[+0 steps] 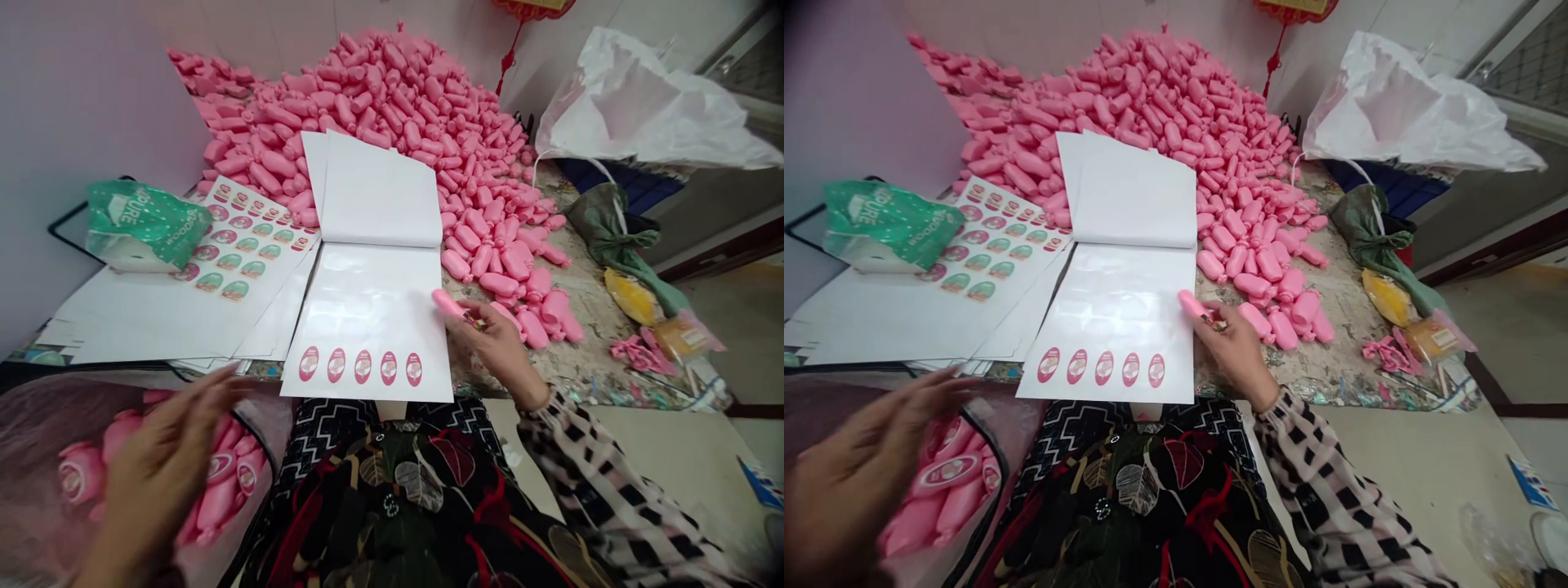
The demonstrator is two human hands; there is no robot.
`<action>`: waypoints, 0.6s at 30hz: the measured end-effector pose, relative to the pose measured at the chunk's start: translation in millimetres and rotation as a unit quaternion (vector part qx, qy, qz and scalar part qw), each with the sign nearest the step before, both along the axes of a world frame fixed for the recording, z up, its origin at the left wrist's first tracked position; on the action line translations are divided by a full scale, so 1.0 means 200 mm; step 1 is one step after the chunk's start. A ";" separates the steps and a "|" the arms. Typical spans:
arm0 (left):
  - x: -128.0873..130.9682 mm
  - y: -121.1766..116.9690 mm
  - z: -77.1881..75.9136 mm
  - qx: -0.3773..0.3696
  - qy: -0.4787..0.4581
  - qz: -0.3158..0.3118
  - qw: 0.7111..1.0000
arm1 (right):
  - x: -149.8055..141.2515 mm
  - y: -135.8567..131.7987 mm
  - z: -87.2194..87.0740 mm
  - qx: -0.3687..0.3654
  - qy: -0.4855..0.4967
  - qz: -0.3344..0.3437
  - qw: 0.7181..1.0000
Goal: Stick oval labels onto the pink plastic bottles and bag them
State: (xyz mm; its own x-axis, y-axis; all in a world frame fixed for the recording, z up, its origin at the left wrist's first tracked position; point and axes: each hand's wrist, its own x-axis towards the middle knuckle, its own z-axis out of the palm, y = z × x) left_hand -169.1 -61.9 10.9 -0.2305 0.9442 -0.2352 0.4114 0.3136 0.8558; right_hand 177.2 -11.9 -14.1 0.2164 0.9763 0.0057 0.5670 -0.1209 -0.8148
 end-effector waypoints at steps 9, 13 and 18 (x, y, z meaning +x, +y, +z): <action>0.59 0.19 -0.08 -0.127 -0.478 -0.224 0.840 | -0.22 -0.16 0.15 -0.198 0.385 0.102 0.896; 0.55 0.18 -0.06 -0.225 -0.476 -0.293 0.798 | -0.23 -0.16 0.17 -0.177 0.305 0.130 0.927; 0.55 0.13 -0.08 -0.299 -0.418 -0.375 0.772 | -0.25 -0.16 0.15 -0.152 0.229 0.215 0.937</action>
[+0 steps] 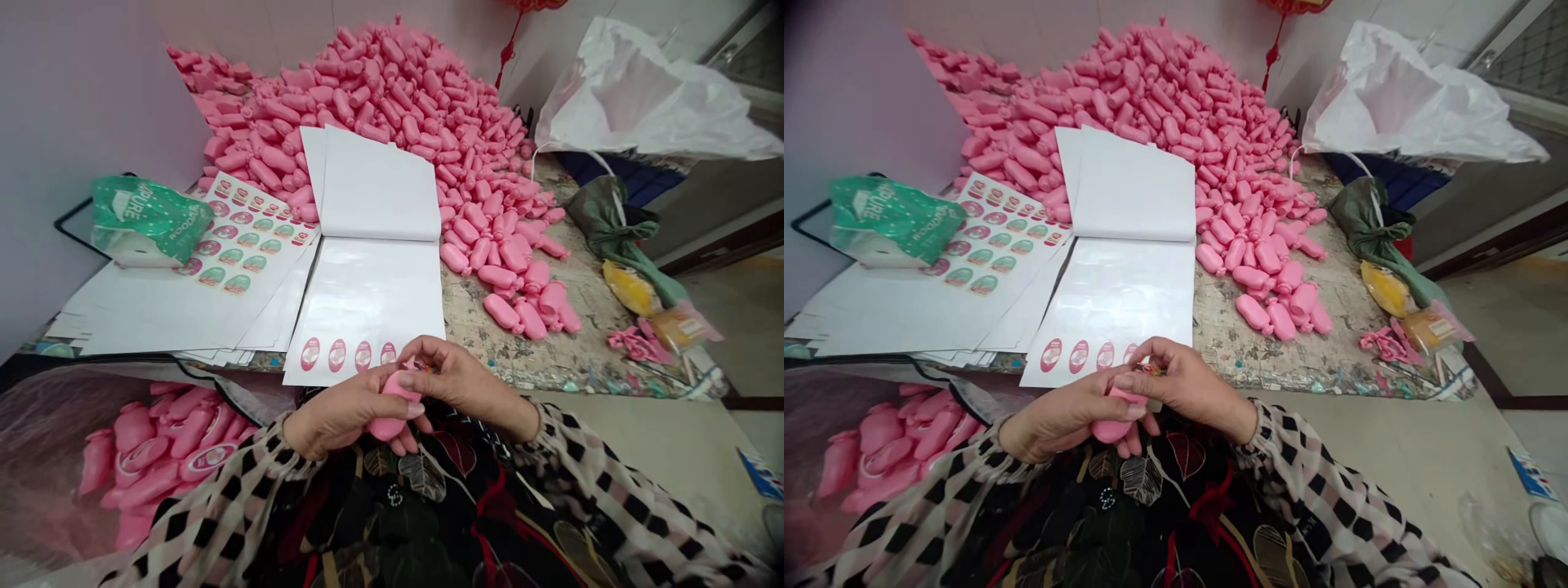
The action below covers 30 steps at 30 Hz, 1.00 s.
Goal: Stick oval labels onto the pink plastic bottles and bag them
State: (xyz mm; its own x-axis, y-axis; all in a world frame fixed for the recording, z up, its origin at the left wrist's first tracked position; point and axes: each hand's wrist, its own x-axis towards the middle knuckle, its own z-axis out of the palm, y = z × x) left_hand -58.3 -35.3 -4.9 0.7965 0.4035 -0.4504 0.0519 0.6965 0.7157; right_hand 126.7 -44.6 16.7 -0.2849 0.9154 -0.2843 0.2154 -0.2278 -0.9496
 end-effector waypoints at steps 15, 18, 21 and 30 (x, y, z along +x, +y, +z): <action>0.08 0.17 -0.06 0.620 0.395 0.048 0.676 | 0.11 -0.01 -0.22 0.246 -0.490 -0.043 0.835; 0.08 0.19 -0.07 0.624 0.432 0.005 0.651 | 0.12 0.01 -0.20 0.259 -0.506 -0.015 0.823; 0.08 0.20 -0.08 0.635 0.446 -0.006 0.631 | 0.14 0.04 -0.19 0.263 -0.505 0.017 0.822; 0.07 0.19 -0.09 0.654 0.436 -0.008 0.618 | 0.14 0.01 -0.23 0.224 -0.414 -0.020 0.882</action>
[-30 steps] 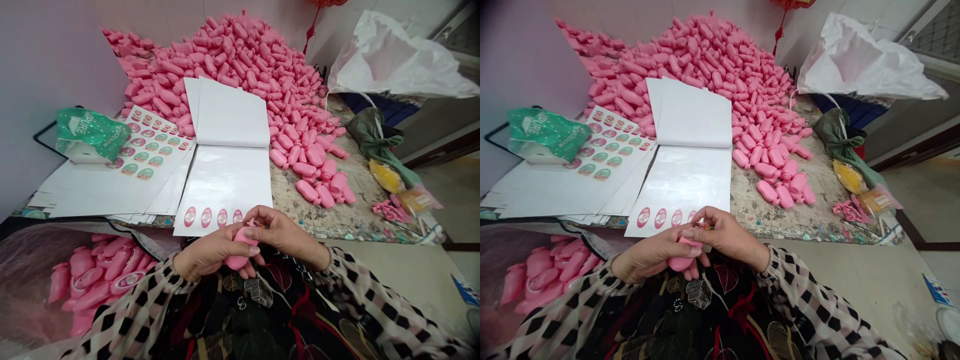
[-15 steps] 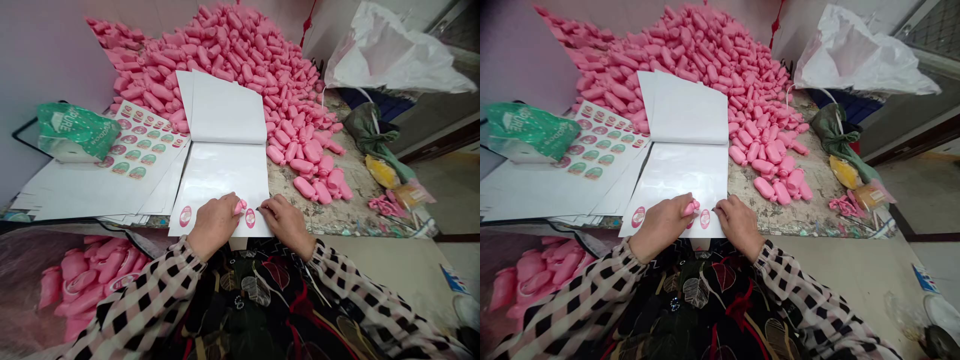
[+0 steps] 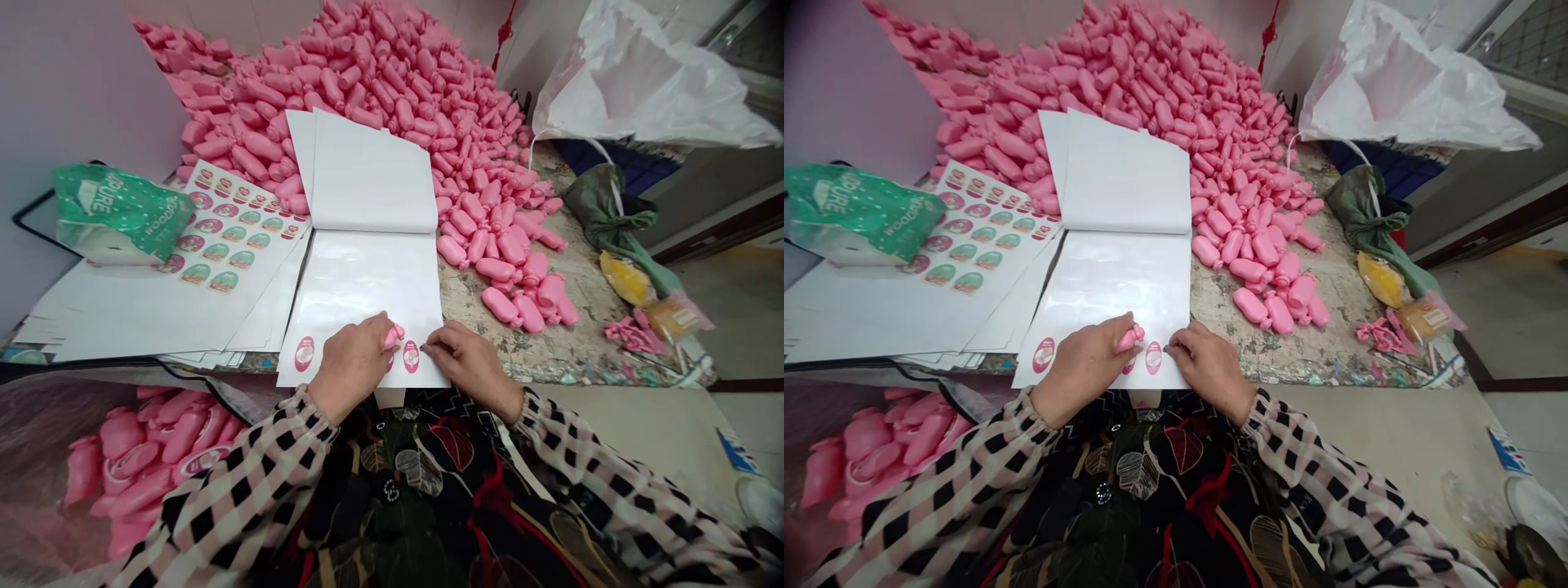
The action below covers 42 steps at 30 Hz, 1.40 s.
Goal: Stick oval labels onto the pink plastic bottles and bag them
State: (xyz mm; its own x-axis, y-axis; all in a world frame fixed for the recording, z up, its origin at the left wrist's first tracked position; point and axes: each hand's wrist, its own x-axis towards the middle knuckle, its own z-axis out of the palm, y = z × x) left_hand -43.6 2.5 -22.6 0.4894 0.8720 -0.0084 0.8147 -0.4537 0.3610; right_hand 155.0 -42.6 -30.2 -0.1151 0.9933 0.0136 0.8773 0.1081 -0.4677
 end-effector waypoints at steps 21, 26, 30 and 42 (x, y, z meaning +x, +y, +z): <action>-0.04 -0.03 -0.04 -0.077 -0.066 -0.091 0.991 | -0.14 -0.13 -0.02 0.163 0.129 -0.104 0.973; -0.08 0.01 -0.05 -0.109 -0.108 -0.112 0.982 | -0.12 -0.19 0.02 0.231 0.209 -0.085 0.946; -0.11 0.00 0.01 -0.200 -0.214 -0.050 0.955 | -0.12 -0.20 0.08 0.229 0.254 -0.092 0.935; 0.00 -0.13 0.04 -0.468 -0.686 0.184 0.525 | -0.29 -0.06 0.18 -0.016 0.440 -0.096 0.893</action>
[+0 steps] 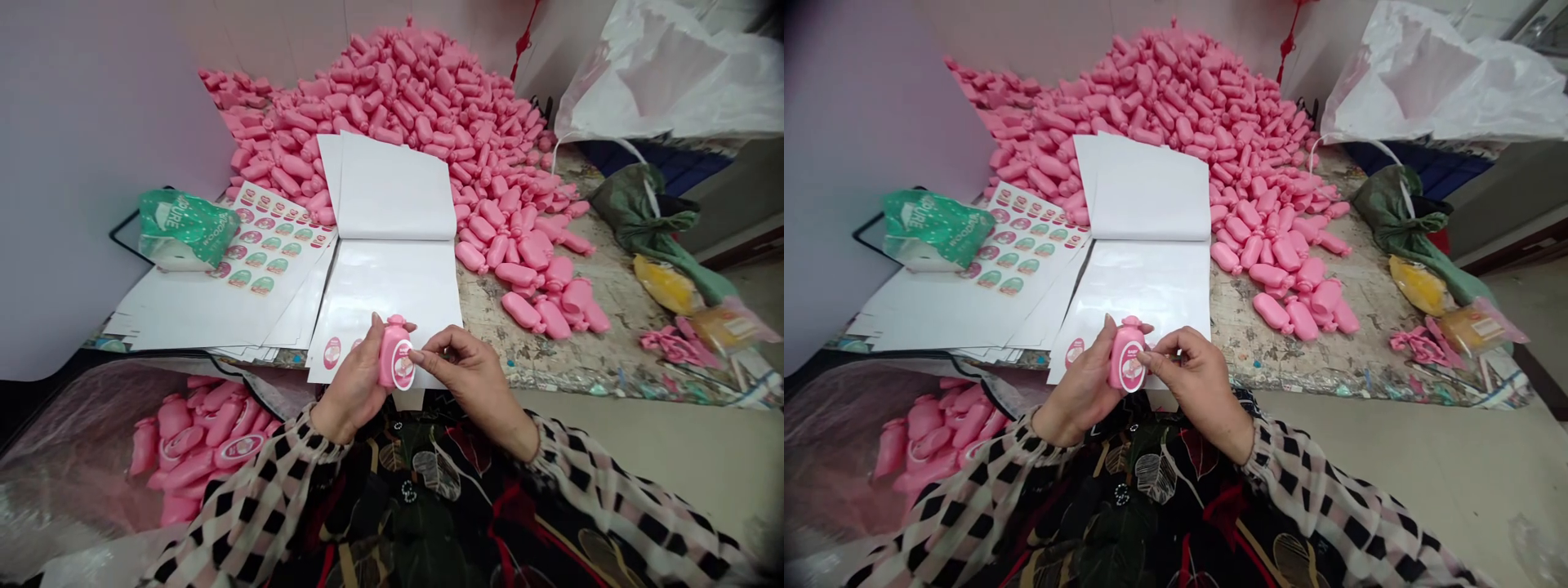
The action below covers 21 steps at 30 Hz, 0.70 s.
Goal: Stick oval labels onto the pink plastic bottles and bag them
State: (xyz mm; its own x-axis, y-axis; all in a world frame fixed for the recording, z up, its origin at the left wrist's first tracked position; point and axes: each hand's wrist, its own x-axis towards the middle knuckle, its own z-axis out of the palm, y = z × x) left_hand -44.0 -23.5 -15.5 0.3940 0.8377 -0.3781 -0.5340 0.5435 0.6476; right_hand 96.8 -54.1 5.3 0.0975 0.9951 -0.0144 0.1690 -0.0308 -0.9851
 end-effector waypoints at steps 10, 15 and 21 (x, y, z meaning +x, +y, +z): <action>0.01 -0.01 -0.01 0.026 0.008 -0.027 0.999 | -0.01 0.03 -0.01 -0.056 0.077 0.001 0.995; 0.02 -0.01 0.00 0.040 0.021 -0.036 0.998 | -0.02 0.03 0.00 -0.066 0.088 0.011 0.994; 0.01 -0.01 -0.01 0.049 0.035 -0.048 0.997 | -0.02 0.03 0.00 -0.069 0.081 0.010 0.994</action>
